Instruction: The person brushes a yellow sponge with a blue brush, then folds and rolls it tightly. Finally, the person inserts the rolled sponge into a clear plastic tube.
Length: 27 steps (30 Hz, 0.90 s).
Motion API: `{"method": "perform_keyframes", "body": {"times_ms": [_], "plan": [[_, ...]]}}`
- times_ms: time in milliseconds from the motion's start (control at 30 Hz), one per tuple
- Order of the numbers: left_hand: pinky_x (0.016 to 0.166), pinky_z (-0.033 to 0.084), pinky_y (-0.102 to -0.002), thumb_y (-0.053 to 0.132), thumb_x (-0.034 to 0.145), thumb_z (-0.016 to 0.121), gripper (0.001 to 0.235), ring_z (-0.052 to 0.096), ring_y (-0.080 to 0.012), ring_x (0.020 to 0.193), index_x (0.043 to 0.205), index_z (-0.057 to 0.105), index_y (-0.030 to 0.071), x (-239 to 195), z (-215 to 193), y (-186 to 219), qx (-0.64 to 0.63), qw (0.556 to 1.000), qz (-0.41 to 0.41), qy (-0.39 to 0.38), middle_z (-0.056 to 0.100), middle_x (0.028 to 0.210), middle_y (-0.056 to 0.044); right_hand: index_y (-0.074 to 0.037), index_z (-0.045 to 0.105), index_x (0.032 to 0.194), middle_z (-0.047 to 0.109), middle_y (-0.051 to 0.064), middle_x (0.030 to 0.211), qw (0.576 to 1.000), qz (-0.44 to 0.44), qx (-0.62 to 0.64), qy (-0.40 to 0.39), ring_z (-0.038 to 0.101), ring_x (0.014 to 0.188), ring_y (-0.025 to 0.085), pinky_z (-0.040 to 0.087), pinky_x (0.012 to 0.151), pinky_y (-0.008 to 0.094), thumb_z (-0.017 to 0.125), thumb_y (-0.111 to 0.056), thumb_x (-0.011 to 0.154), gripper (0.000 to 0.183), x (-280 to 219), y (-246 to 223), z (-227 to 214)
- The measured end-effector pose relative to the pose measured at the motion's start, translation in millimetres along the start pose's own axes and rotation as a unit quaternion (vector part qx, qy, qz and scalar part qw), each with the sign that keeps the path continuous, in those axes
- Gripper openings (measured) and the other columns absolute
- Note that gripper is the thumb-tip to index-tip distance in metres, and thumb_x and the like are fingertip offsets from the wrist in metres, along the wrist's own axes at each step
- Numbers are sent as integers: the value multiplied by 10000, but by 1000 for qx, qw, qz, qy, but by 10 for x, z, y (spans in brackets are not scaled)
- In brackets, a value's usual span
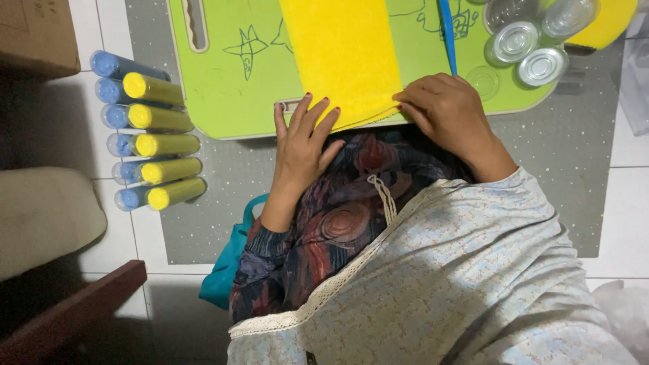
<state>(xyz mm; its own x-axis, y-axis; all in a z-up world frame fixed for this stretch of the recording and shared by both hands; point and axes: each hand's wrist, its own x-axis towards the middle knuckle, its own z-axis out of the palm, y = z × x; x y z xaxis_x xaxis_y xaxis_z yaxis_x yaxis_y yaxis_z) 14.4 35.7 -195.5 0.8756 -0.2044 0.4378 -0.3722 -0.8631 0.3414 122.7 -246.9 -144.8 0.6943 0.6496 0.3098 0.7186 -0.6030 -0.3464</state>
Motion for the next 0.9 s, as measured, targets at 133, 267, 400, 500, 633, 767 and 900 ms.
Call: {"method": "perform_keyframes", "body": {"times_ms": [133,267,400,500,633,767,900], "plan": [[1221,40,-673,334,886,879,595,459,-367,1436,1397,616,183,47,-15,24,12,1000,1,10,611,1397,-94,-207,784,1052,726,-40,1036,999,-16,-23,23,707,998,213,525,814,328,798,-213,1022,34,-5,12,52],[1214,40,-676,150,903,822,320,495,-369,1404,1201,706,133,95,-95,33,-11,1000,-4,8,648,1341,-99,-153,788,1061,733,22,1035,1000,-8,-2,0,706,977,260,533,805,364,791,-195,998,76,-15,-23,-40],[1237,-1,-621,42,895,783,215,547,-333,1370,1090,751,129,133,-189,33,-80,996,-31,14,699,1269,-68,-116,789,1138,725,80,1085,999,-12,31,-18,694,1006,319,531,829,416,814,-205,951,209,-52,-1,-54],[1251,26,-595,52,900,770,155,589,-308,1324,1028,773,139,145,-195,-5,-95,994,-32,42,727,1163,-42,-122,788,1129,711,74,1092,999,-25,23,6,693,998,312,530,807,407,833,-267,944,240,-70,20,-10],[1249,53,-605,41,926,737,147,628,-321,1264,1054,773,104,207,-213,52,-127,989,-39,68,748,1076,-58,-127,773,1186,691,85,1132,999,-31,30,16,683,1029,324,530,827,423,831,-283,948,291,-1,-78,-39],[1252,111,-579,80,991,689,130,678,-293,1203,1120,695,88,225,-140,-2,-156,981,-52,105,756,1075,-46,-147,728,1279,670,66,1233,998,-54,22,19,646,1155,314,508,920,428,837,-317,906,424,31,-120,-22],[1253,157,-571,68,1014,657,117,685,-293,1206,1100,579,70,281,-176,2,-200,970,-55,126,745,1097,-62,-152,732,1287,728,35,1109,995,-60,49,70,687,1139,266,508,949,387,771,-73,956,342,55,-84,49]]}}
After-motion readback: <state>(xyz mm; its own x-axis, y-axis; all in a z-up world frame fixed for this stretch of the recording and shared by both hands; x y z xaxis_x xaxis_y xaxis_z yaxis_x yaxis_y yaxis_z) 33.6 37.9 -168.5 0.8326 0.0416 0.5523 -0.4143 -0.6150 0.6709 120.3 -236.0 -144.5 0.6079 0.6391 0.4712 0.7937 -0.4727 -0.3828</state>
